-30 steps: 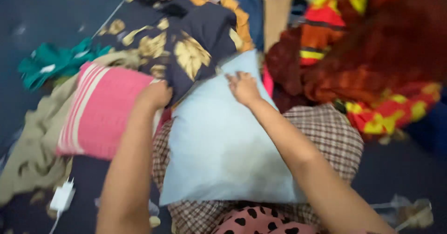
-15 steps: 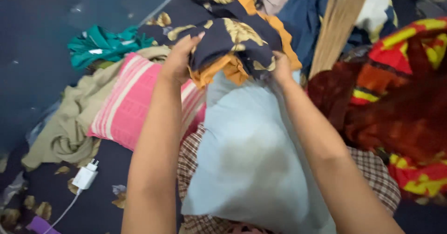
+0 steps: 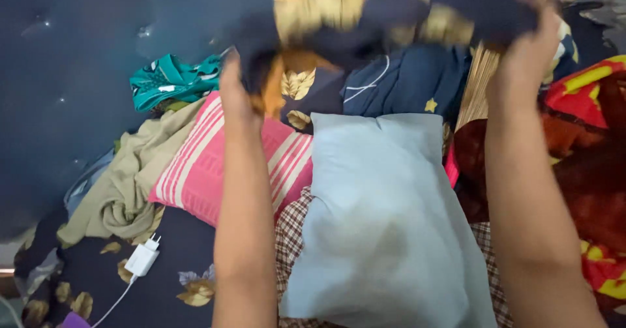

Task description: Dusting a pillow with a hand broom and placing it inside a pillowcase while sitting on a bed.

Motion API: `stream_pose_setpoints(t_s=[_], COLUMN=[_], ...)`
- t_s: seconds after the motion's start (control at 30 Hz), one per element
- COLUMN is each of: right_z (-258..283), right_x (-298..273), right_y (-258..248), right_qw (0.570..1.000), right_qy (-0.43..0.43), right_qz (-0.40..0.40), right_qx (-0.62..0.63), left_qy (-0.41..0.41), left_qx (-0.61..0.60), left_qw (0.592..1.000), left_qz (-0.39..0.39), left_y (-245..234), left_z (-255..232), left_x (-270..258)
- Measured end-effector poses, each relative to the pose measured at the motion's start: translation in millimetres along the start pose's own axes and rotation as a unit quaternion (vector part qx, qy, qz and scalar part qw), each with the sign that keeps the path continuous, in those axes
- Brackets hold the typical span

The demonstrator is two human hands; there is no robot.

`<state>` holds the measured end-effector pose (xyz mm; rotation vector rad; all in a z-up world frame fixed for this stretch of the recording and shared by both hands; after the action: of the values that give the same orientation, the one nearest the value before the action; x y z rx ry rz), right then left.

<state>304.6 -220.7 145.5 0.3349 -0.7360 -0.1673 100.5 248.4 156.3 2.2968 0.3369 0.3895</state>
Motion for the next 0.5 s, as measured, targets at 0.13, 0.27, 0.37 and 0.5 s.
stream_pose_setpoints(t_s=[0.13, 0.27, 0.37, 0.5], right_z=[-13.9, -8.2, -42.2, -89.8], right_x=[-70.7, -138.5, -180.1, -226.0], right_y=[-70.2, -76.0, -88.7, -99.5], right_qw=[0.982, 0.967, 0.913, 0.731], right_qy=[-0.034, 0.179, 0.199, 0.159], right_qz=[0.073, 0.084, 0.194, 0.346], right_qx=[-0.173, -0.162, -0.299, -0.567], left_qy=[-0.112, 0.036, 0.148, -0.091], left_qx=[0.085, 0.282, 0.564, 0.714], left_qw=[0.982, 0.935, 0.801, 0.691], left_qz=[-0.126, -0.211, -0.131, 0.065], left_y=[-128.5, -112.3, -39.5, -63.4], left_z=[65.4, 75.9, 84.6, 197.2], left_x=[-3.7, -23.4, -42.8, -39.6])
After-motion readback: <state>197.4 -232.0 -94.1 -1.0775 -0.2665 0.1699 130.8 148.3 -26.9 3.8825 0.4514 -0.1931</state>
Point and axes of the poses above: each hand's wrist, its own x-axis towards the middle knuckle, its own y-axis out of the palm, z = x × y, the point moved 6 cm from there along x, towards the middle knuckle, and after that the axes turned 10 degrees about -y, right-handed, at the moved point
